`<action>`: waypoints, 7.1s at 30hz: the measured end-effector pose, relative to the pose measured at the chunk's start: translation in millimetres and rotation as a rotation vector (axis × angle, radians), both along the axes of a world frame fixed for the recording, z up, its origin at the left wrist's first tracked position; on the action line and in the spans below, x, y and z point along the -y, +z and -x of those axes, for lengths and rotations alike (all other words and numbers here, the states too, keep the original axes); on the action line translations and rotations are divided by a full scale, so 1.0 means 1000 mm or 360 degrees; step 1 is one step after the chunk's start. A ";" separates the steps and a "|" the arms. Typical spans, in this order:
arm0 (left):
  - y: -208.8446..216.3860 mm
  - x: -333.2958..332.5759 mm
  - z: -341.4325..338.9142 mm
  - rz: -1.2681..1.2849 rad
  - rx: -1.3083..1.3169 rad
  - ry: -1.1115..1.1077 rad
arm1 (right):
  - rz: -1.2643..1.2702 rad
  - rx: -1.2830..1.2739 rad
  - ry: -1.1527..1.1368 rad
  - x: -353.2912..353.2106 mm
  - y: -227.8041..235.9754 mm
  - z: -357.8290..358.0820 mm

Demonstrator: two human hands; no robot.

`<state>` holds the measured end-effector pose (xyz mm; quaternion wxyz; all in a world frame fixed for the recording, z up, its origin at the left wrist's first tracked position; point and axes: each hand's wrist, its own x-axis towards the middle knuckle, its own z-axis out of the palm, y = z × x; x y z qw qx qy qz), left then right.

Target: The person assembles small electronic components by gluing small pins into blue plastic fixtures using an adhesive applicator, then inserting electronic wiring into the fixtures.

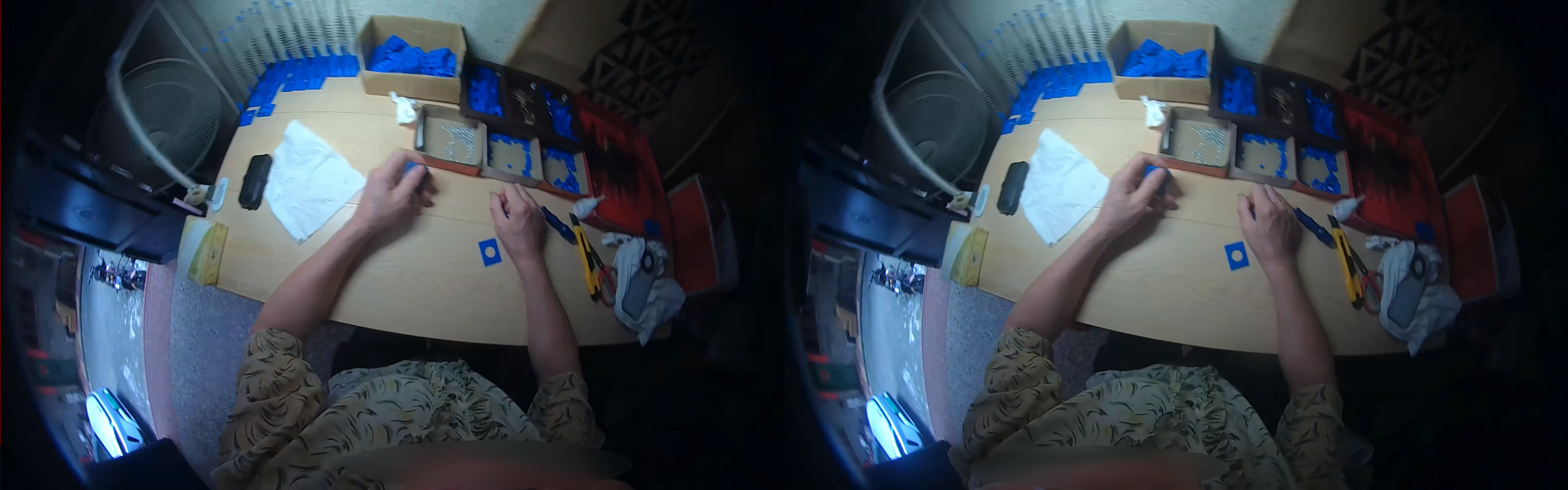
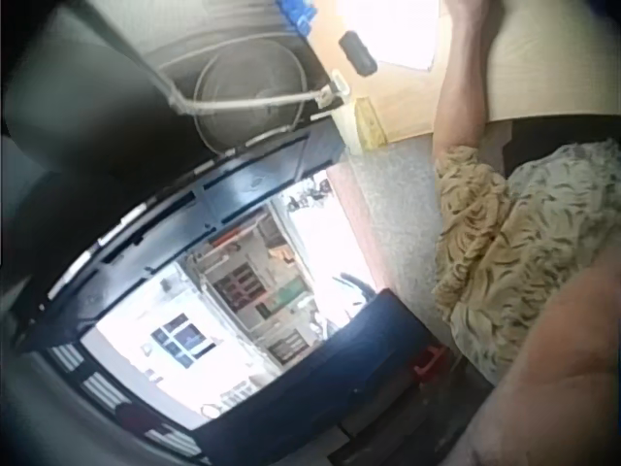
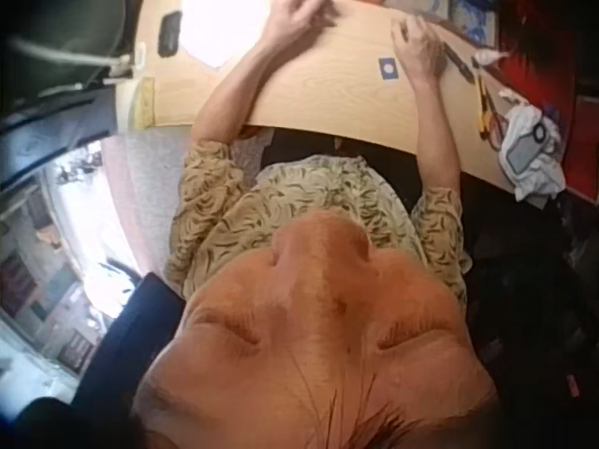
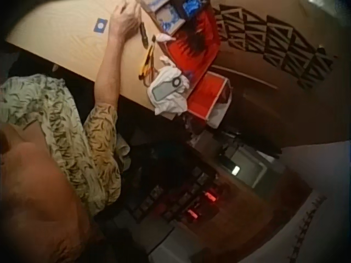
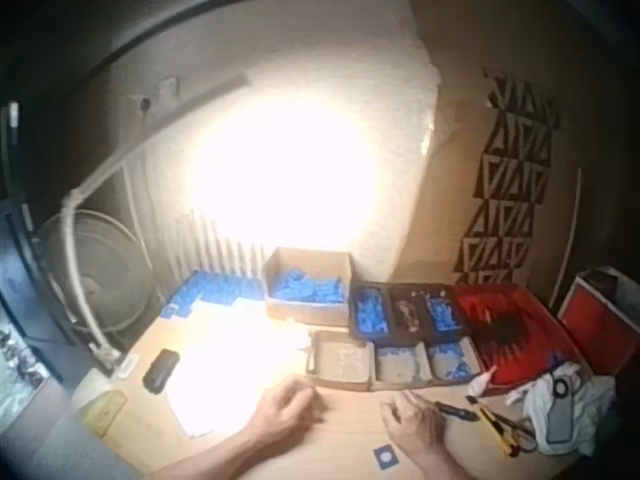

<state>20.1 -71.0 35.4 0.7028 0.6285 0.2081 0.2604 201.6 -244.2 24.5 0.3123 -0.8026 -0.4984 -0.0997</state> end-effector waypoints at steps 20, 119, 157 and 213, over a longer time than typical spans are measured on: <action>-0.007 -0.005 -0.009 -0.0220 -0.0198 0.0069 | -0.0116 0.0043 -0.0063 0.009 -0.026 -0.018; -0.002 -0.013 0.014 0.0812 0.0134 -0.0575 | -0.0239 -0.1618 0.0590 -0.025 0.054 0.047; -0.001 0.006 0.017 -0.0039 -0.0045 -0.0380 | -0.0521 -0.1568 0.0429 -0.028 0.008 0.065; -0.002 0.005 0.018 0.0388 -0.0004 -0.0406 | -0.0286 -0.0329 0.0716 -0.017 0.024 0.077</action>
